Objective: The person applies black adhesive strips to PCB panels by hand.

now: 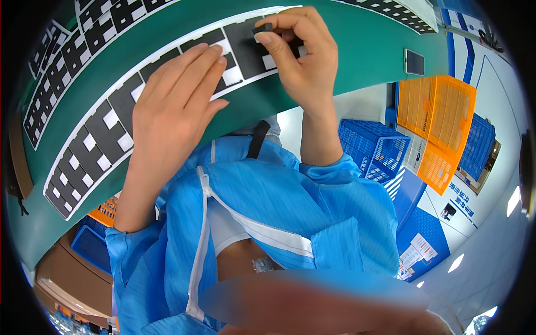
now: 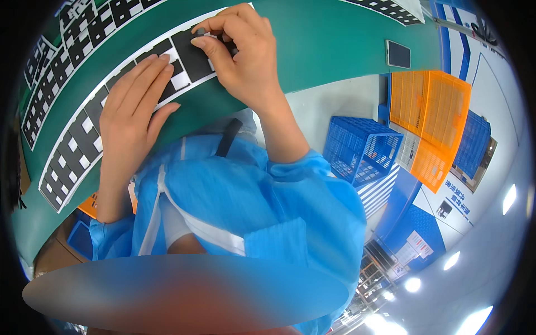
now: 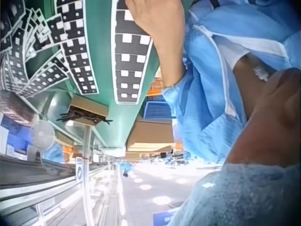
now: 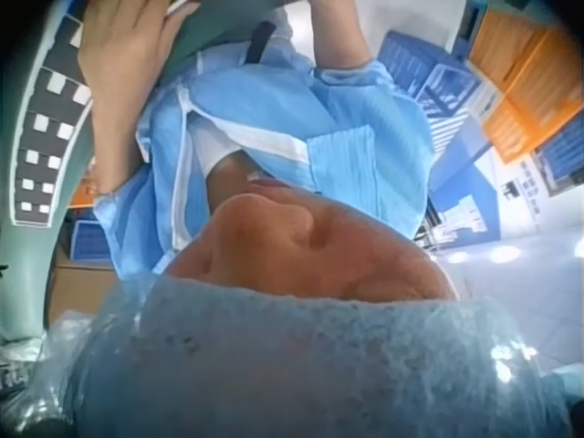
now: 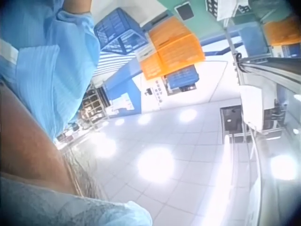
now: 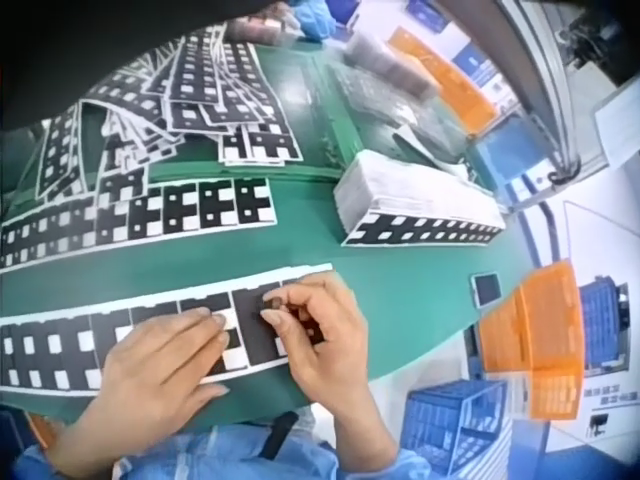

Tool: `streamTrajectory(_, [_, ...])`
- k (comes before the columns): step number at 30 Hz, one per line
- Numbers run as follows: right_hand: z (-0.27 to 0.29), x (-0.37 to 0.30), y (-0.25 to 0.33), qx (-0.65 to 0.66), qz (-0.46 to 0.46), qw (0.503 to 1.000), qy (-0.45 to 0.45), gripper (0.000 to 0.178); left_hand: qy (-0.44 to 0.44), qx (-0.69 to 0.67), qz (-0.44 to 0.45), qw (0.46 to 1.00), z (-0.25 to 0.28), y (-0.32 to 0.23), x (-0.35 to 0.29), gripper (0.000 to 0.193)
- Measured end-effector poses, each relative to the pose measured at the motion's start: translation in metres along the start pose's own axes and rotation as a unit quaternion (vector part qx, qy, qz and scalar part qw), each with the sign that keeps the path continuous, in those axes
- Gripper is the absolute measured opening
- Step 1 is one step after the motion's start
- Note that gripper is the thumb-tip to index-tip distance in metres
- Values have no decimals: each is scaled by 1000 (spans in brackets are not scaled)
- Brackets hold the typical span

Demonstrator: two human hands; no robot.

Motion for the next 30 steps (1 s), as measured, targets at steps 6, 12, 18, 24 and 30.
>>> streamTrajectory(6, [-5,-8,-16,-85,-216,970,72,14,-12,5,-7,1000,-3,4,-3,52])
streamTrajectory(12, [-11,-7,-13,-146,-171,970,96,14,-12,1,-7,1000,-4,6,-4,52])
streamTrajectory(18, [-15,0,-9,-186,-150,958,157,15,-20,-5,-2,1000,-4,6,-4,51])
streamTrajectory(24, [19,-12,-2,-54,-221,974,12,20,-28,-16,5,999,-3,7,-1,50])
streamTrajectory(30, [9,-25,-2,-76,-204,972,85,17,-33,-15,7,999,-3,9,-3,49])
Point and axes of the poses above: each hand's wrist, its own x-axis towards the middle knuckle, its own z-axis out of the back of the hand, y = z × x, the point moved 9 cm from there along x, towards the middle knuckle, and after that the axes turned 2 degrees about -y, right-handed, at the moved point
